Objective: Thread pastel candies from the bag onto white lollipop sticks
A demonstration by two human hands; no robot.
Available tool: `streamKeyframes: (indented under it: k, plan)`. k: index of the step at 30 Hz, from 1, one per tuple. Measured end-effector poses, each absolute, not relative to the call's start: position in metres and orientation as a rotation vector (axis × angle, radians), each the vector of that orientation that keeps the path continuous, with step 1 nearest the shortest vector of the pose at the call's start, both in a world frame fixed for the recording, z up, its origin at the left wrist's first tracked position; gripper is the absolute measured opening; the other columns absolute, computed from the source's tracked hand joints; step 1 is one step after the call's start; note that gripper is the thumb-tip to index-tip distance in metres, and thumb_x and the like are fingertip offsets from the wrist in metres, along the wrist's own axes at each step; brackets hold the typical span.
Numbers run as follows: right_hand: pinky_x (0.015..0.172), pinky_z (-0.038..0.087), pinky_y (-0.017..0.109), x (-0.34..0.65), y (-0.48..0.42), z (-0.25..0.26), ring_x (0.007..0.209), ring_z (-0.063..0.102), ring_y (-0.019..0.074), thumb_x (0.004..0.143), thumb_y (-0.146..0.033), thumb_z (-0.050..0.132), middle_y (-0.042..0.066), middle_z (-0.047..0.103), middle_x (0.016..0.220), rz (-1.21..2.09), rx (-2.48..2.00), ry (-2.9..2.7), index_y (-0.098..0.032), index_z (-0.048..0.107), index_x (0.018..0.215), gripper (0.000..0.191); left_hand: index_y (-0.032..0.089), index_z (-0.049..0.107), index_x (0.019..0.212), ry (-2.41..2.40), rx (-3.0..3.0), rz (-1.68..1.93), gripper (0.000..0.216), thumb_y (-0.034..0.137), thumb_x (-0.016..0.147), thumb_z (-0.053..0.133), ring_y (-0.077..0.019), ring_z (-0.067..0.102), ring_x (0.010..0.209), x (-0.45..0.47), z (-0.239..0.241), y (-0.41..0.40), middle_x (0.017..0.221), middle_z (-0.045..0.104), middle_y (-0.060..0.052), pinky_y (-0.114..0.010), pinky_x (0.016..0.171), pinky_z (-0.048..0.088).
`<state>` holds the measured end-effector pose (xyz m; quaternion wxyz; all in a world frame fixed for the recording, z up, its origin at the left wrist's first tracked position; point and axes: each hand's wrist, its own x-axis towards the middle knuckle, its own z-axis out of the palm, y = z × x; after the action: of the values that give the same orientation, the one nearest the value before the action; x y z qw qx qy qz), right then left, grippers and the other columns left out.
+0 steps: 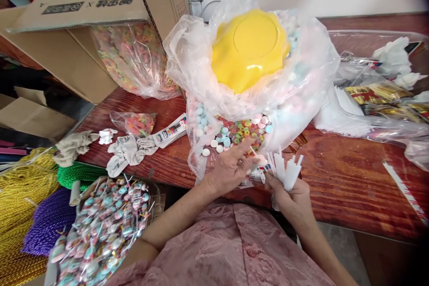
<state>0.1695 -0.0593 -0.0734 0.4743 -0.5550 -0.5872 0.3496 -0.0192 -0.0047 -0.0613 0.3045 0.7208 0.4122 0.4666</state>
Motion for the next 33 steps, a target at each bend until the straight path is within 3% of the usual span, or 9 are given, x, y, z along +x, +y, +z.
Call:
streamKeyframes:
  k: [3,6,10,16,19,22,25,29,33]
  plan:
    - [0.057,0.055,0.032,0.176,-0.058,-0.075,0.058,0.062,0.0185,0.083,-0.038,0.073,0.004,0.069,0.067,0.72,-1.417,-1.272,-0.019,0.075,0.076,0.02,0.021,0.062,0.13,1.286,1.999,1.093,0.036,0.02,0.095,0.054,-0.0165,0.067,0.084,-0.03,-0.062,0.026,0.1,0.073,-0.005,-0.031,0.083,0.056]
    - [0.061,0.059,0.034,0.176,-0.053,-0.075,0.066,0.067,0.0211,0.081,-0.038,0.074,0.006,0.075,0.078,0.689,-1.41,-1.227,-0.019,0.078,0.083,0.02,0.014,0.071,0.105,1.385,2.374,0.723,0.029,0.005,0.081,0.056,-0.025,0.064,0.099,-0.033,-0.06,0.056,0.106,0.07,-0.012,-0.039,0.092,0.053]
    - [0.056,0.056,0.032,0.177,-0.049,-0.079,0.058,0.064,0.0187,0.085,-0.035,0.071,0.004,0.072,0.069,0.761,-1.35,-1.334,-0.02,0.077,0.077,0.018,0.015,0.069,0.086,1.413,2.616,0.399,0.022,0.002,0.078,0.054,-0.0267,0.061,0.097,-0.029,-0.057,0.066,0.101,0.066,-0.013,-0.04,0.087,0.054]
    - [0.061,0.056,0.032,0.181,-0.053,-0.086,0.063,0.065,0.0193,0.088,-0.031,0.068,0.004,0.073,0.075,0.754,-1.333,-1.411,-0.021,0.077,0.081,0.015,0.014,0.067,0.09,1.443,2.65,0.62,0.014,0.01,0.083,0.056,-0.0262,0.06,0.093,-0.035,-0.075,0.051,0.094,0.069,-0.012,-0.039,0.084,0.052]
    - [0.061,0.054,0.031,0.176,-0.054,-0.084,0.064,0.065,0.0192,0.09,-0.031,0.065,0.003,0.072,0.074,0.757,-1.329,-1.469,-0.02,0.076,0.082,0.017,0.017,0.064,0.077,1.355,2.592,0.803,0.01,0.009,0.077,0.057,-0.0224,0.06,0.082,-0.038,-0.084,0.054,0.082,0.069,-0.009,-0.036,0.078,0.051]
    - [0.057,0.051,0.029,0.169,-0.054,-0.079,0.06,0.061,0.0179,0.092,-0.031,0.063,0.002,0.069,0.068,0.72,-1.34,-1.509,-0.02,0.072,0.076,0.021,0.018,0.06,0.067,1.268,2.394,1.048,0.01,0.008,0.07,0.058,-0.0172,0.058,0.07,-0.037,-0.082,0.053,0.068,0.064,-0.003,-0.033,0.072,0.049]
    - [0.058,0.05,0.028,0.164,-0.053,-0.075,0.06,0.059,0.0168,0.092,-0.029,0.062,0.002,0.067,0.068,0.685,-1.313,-1.554,-0.02,0.071,0.077,0.02,0.017,0.069,0.086,1.227,1.885,1.254,0.013,0.016,0.074,0.063,-0.0114,0.059,0.063,-0.034,-0.074,0.046,0.078,0.068,-0.001,-0.026,0.061,0.048]
    - [0.057,0.046,0.026,0.159,-0.051,-0.073,0.058,0.056,0.0155,0.094,-0.028,0.058,0.001,0.063,0.067,0.691,-1.318,-1.641,-0.02,0.072,0.085,0.019,0.015,0.074,0.098,1.085,1.183,1.149,0.028,0.034,0.078,0.073,-0.0082,0.06,0.049,-0.036,-0.06,0.036,0.077,0.069,-0.001,-0.02,0.044,0.04]
    - [0.054,0.044,0.026,0.154,-0.048,-0.074,0.057,0.054,0.0155,0.096,-0.028,0.054,0.001,0.061,0.065,0.645,-1.366,-1.706,-0.018,0.073,0.097,0.022,0.014,0.075,0.092,0.905,0.812,1.053,0.043,0.037,0.059,0.09,-0.0107,0.062,0.05,-0.043,-0.051,0.033,0.065,0.068,0.0,-0.02,0.046,0.041]
